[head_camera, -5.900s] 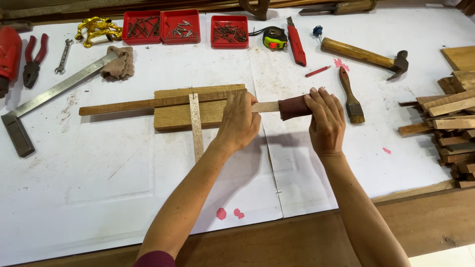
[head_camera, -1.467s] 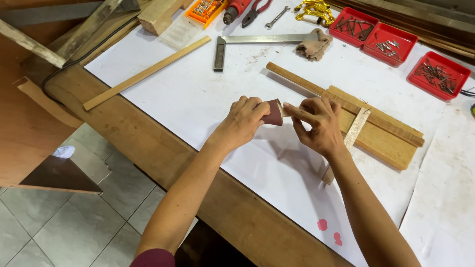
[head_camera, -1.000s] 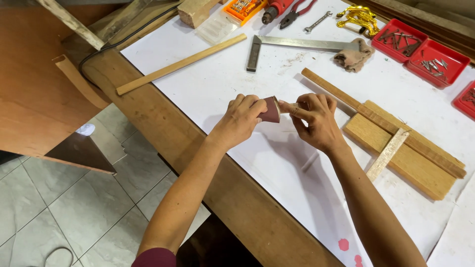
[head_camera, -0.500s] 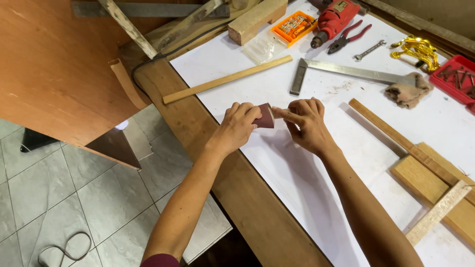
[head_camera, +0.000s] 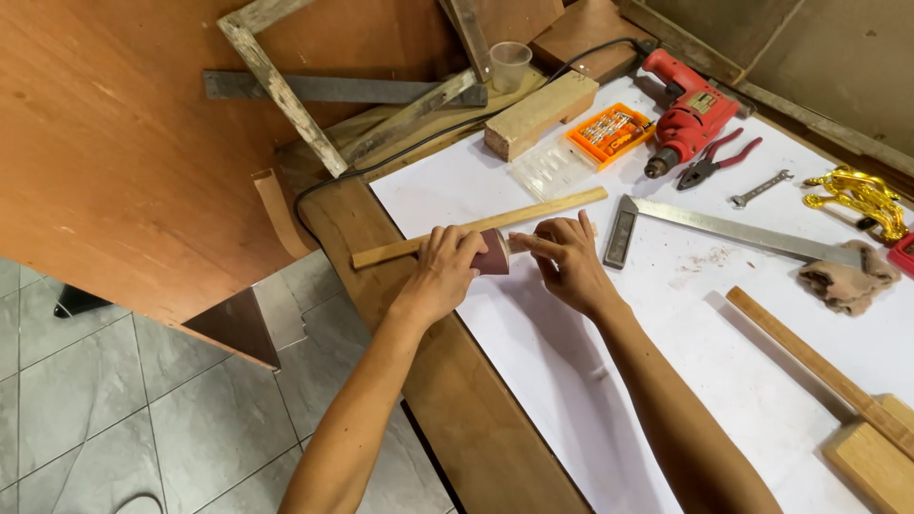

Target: The recorder sands and measures small pieces of wood on a workbench.

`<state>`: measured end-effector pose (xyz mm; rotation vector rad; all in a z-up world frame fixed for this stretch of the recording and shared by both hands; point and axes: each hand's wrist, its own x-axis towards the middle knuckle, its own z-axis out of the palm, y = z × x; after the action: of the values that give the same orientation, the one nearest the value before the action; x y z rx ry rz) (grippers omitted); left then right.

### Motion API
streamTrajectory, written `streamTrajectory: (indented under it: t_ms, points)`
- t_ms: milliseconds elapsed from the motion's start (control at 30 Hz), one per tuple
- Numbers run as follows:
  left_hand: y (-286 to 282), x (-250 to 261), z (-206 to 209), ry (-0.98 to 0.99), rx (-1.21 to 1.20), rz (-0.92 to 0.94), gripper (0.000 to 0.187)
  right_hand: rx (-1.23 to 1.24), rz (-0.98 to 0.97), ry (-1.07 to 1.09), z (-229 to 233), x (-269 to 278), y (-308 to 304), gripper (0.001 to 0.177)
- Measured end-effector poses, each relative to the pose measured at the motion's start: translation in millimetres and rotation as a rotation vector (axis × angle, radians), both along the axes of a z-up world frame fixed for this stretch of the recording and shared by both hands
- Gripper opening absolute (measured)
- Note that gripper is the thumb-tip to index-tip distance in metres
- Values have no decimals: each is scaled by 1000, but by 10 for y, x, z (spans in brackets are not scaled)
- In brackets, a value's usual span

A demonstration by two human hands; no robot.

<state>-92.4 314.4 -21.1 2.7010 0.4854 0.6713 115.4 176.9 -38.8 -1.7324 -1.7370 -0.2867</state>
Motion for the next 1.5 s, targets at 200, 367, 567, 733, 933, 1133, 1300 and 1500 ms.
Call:
streamTrajectory:
  t_ms: [200,367,567,733,933,1133,1300,1500]
  points:
    - [145,6,56,70,-22,30,51,-9,4,1,-21,0,306,53]
    - [226,65,4,87,-45,22,57,-28,32,-3,-143,85,461,54]
    - [280,117,-18,163,-61,45,54,-61,68,33,-195,106,492,58]
    - [278,120,3,187,-37,74,53,-21,93,13,-268,121,499,60]
    - [237,102,111,211,-49,98,52,1,70,24,-313,96,486,56]
    - [149,102,214,203,-50,105,52,-7,39,92,-230,14,398,60]
    - [-6,174,332,174,-69,83,53,47,51,41,-35,-85,178,47]
    - [-300,362,458,131,-88,-27,73,-16,29,215,189,-131,-242,58]
